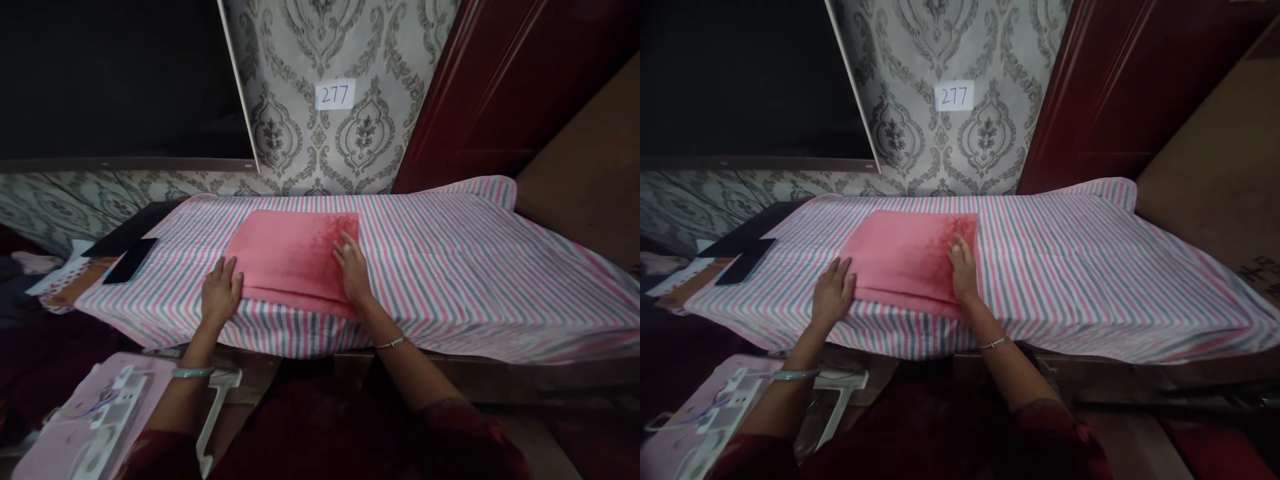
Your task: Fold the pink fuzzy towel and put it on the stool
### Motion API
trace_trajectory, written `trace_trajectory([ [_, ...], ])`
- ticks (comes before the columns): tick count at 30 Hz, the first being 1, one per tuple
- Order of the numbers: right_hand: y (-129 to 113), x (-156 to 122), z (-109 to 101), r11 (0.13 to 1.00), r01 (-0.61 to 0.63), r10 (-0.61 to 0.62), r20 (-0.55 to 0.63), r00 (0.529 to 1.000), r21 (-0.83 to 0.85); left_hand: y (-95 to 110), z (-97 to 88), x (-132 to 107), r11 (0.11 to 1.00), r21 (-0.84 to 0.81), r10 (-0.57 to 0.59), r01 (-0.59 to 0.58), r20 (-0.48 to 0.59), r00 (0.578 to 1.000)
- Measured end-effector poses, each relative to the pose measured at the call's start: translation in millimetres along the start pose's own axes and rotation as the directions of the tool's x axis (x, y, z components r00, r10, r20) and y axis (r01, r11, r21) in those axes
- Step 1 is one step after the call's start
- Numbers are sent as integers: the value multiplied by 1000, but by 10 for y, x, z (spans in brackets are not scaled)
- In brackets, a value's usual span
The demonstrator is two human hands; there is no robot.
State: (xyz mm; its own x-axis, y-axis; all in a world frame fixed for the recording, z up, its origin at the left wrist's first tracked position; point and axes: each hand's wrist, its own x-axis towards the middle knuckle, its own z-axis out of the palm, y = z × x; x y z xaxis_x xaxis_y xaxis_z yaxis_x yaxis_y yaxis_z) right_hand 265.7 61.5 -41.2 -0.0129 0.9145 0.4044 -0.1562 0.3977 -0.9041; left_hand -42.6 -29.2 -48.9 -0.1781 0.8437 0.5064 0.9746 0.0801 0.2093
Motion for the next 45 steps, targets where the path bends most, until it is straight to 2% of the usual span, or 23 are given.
trace_trajectory([
  [3, -145, -247, -132, 964, 134, -115, 91, 989, -231, -7, -1, -5, 1000, -15, -3, 3, 0, 1000],
  [5, -192, -463, -247, 857, 276, -196, 219, 956, -436, -3, -6, -9, 1000, -27, -7, 7, -3, 1000],
  [7, -187, -664, -356, 713, 385, -211, 345, 915, -586, 10, -16, -13, 999, -36, -15, 15, -7, 1000],
  [10, -119, -860, -469, 536, 466, -183, 442, 878, -704, 32, -28, -13, 999, -34, -30, 30, -6, 1000],
  [13, -59, -927, -510, 454, 494, -183, 465, 866, -742, 41, -29, -8, 999, -23, -39, 39, 8, 999],
  [29, -7, -952, -524, 470, 503, -209, 462, 862, -725, 26, -31, -60, 999, 10, -43, 43, 54, 998],
  [35, 12, -937, -524, 523, 486, -200, 453, 869, -701, -26, 3, -66, 1000, -25, -17, 19, 61, 998],
  [39, 2, -918, -526, 558, 482, -183, 465, 866, -676, 30, -30, -98, 996, -7, -88, 89, 32, 996],
  [42, -15, -890, -508, 555, 482, -189, 461, 867, -678, 134, -99, -140, 991, 34, -129, 130, -41, 991],
  [43, -27, -874, -497, 553, 485, -197, 459, 866, -677, 182, -124, -153, 994, 43, -102, 105, -65, 993],
  [45, -69, -828, -466, 553, 490, -211, 455, 865, -674, 307, -163, -172, 998, 49, 47, -43, -64, 997],
])
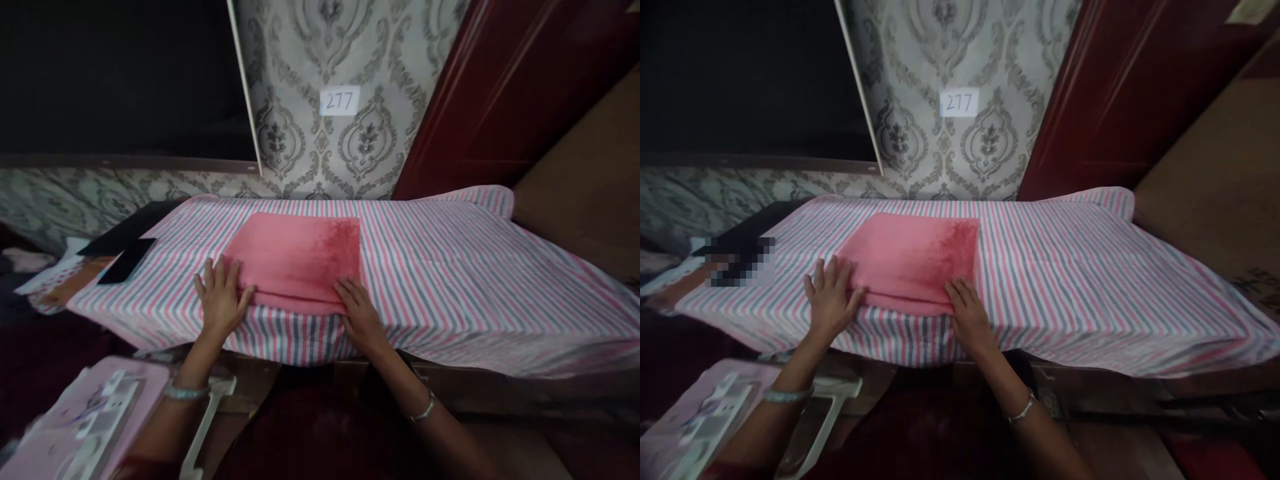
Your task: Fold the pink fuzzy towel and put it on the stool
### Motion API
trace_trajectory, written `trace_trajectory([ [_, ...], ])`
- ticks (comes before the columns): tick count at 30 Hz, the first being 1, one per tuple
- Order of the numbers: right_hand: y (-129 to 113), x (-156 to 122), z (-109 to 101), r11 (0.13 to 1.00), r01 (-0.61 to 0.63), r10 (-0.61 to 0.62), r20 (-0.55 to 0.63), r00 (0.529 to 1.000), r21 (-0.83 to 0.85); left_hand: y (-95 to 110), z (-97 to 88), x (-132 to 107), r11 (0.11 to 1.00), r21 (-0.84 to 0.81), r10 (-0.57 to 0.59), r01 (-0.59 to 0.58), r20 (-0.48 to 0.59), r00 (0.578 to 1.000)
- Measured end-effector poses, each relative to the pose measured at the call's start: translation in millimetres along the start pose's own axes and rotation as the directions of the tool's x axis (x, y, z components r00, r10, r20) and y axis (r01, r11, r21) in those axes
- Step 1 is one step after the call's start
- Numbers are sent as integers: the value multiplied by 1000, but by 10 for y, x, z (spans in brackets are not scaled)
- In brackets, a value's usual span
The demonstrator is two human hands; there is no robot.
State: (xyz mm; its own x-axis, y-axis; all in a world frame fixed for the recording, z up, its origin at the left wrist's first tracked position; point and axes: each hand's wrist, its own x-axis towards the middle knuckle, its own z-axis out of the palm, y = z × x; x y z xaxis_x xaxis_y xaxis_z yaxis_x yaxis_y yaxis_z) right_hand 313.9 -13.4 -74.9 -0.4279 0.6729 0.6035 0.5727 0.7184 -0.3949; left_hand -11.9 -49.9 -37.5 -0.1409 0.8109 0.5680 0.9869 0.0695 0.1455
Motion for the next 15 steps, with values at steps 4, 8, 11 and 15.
trace_trajectory([
  [4, -78, 172, -92, 1000, -16, 16, -27, 999, -3, 373, -8, 26, 912, -63, 411, -406, 104, 906],
  [8, -164, 329, -212, 999, -38, 37, -33, 999, -30, 758, 90, 112, 866, -78, 500, -494, 119, 858],
  [11, -198, 404, -268, 998, -50, 49, -16, 999, -41, 904, 180, 174, 877, -116, 479, -466, 137, 867],
  [15, -202, 389, -261, 999, -44, 44, -18, 999, -9, 904, 245, 233, 873, -192, 476, -449, 129, 870],
])
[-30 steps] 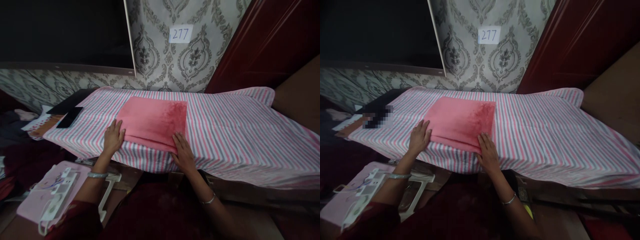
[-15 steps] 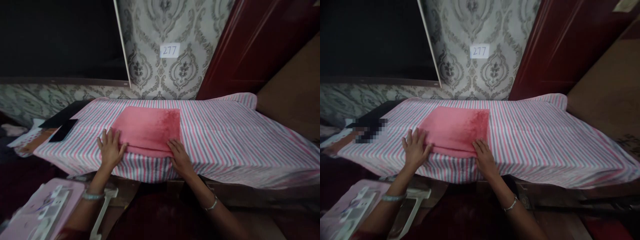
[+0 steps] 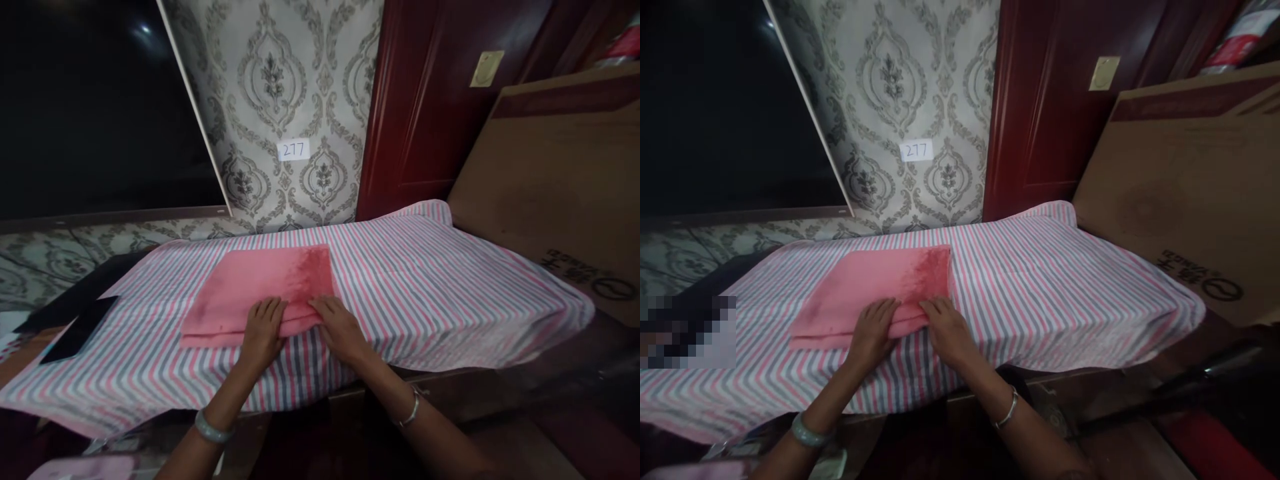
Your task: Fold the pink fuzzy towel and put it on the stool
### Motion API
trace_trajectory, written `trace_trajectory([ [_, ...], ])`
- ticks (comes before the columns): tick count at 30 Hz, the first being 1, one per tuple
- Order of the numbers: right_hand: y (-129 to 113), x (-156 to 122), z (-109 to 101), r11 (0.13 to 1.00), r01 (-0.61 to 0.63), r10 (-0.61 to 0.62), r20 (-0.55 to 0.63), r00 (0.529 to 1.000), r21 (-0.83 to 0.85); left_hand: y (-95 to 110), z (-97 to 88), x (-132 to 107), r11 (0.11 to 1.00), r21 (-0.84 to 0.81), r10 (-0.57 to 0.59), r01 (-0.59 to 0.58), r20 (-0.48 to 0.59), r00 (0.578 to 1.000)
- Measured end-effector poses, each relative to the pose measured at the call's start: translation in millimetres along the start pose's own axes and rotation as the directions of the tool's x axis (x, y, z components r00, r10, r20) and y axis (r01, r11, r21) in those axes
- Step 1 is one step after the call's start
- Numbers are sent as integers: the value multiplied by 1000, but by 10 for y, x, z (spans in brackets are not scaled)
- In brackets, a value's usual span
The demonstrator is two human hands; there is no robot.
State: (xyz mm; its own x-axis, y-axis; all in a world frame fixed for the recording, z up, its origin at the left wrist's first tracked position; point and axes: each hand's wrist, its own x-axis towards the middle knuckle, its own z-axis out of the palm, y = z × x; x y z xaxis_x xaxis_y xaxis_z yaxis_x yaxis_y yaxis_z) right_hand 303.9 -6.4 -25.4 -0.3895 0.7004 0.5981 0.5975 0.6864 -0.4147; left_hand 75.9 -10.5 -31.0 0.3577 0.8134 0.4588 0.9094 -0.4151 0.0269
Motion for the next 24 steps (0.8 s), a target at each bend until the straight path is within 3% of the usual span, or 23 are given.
trace_trajectory([
  [4, 63, -182, 69, 996, -21, 31, -120, 992, 83, -97, -117, 98, 995, -93, -46, 40, -62, 997],
  [8, 239, -427, 186, 952, -154, 223, -254, 941, 265, -179, -439, 326, 965, -249, -107, 85, -76, 991],
  [11, 391, -542, 286, 857, -259, 393, -238, 888, 446, -216, -776, 528, 909, -390, -176, 144, -48, 983],
  [14, 493, -550, 351, 765, -296, 479, -197, 856, 572, -194, -1158, 703, 846, -493, -248, 202, -30, 968],
  [19, 548, -396, 387, 682, -295, 509, -144, 849, 670, -39, -1787, 856, 733, -623, -336, 274, 18, 942],
  [24, 489, -212, 380, 661, -252, 462, -119, 879, 707, 6, -2246, 936, 644, -670, -468, 368, 36, 883],
])
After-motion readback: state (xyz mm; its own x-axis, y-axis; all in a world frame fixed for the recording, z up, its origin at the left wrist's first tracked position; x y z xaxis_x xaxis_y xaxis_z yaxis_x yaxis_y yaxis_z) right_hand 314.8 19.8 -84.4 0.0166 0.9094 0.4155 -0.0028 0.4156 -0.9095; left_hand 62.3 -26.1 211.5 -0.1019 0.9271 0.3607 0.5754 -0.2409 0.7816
